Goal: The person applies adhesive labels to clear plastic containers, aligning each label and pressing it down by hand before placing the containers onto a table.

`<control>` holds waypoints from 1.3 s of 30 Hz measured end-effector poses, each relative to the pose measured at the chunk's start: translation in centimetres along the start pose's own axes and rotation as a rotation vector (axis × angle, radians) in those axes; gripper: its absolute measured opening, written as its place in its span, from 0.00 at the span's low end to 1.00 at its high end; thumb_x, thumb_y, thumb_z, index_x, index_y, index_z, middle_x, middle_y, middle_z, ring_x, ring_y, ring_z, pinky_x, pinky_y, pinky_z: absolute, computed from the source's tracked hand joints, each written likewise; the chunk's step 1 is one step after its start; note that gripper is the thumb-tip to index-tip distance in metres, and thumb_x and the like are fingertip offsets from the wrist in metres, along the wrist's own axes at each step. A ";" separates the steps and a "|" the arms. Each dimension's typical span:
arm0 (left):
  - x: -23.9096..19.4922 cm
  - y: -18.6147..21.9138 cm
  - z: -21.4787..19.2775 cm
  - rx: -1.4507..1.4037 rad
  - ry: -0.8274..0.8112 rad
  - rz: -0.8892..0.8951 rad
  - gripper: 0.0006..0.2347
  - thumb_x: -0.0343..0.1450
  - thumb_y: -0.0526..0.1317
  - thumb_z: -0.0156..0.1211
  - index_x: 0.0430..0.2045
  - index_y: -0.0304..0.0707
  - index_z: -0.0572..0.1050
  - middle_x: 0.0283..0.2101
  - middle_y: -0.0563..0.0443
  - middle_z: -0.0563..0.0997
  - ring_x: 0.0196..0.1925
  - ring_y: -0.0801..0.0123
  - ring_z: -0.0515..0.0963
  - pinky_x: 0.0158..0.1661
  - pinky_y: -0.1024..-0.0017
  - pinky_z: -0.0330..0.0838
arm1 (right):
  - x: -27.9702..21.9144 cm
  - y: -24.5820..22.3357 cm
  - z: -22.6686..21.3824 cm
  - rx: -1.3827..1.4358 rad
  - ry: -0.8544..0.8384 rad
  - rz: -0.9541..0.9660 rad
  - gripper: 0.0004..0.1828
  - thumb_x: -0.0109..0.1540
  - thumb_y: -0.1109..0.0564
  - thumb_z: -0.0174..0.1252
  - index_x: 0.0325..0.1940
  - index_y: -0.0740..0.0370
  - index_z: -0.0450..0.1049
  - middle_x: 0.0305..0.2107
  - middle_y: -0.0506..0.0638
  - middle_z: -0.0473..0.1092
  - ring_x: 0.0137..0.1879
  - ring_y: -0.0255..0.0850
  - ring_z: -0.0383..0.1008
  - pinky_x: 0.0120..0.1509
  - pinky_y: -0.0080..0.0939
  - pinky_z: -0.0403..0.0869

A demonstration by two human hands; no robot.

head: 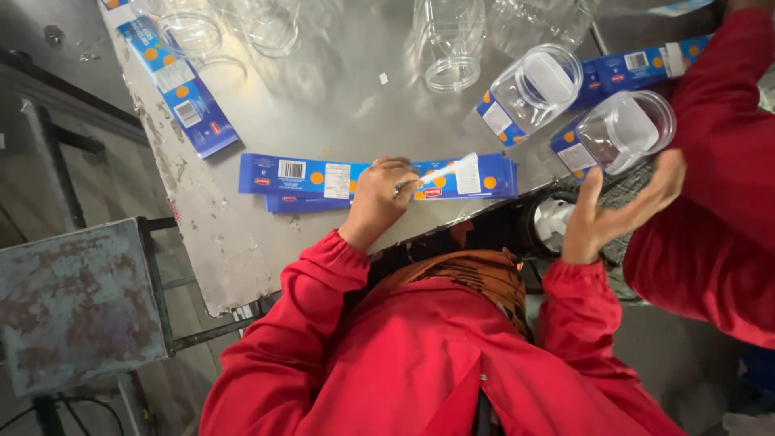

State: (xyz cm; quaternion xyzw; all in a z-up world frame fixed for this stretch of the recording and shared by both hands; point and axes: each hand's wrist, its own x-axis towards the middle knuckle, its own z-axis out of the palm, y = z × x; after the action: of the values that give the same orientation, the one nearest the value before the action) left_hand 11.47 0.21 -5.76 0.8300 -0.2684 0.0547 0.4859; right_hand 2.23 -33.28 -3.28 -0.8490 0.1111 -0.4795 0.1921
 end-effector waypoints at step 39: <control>-4.0 12.3 -2.7 0.077 -0.066 0.117 0.05 0.63 0.32 0.62 0.30 0.37 0.79 0.34 0.50 0.81 0.48 0.58 0.78 0.69 0.27 0.33 | -4.8 -13.2 -2.1 0.341 -0.905 0.031 0.08 0.64 0.58 0.59 0.44 0.62 0.82 0.39 0.56 0.79 0.41 0.49 0.81 0.43 0.41 0.78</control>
State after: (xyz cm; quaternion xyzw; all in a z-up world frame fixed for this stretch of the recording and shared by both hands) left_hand 2.43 -0.71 3.77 0.8325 -0.3299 0.0658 0.4403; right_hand -2.01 -20.01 -0.31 -0.9271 -0.0513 -0.0704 0.3647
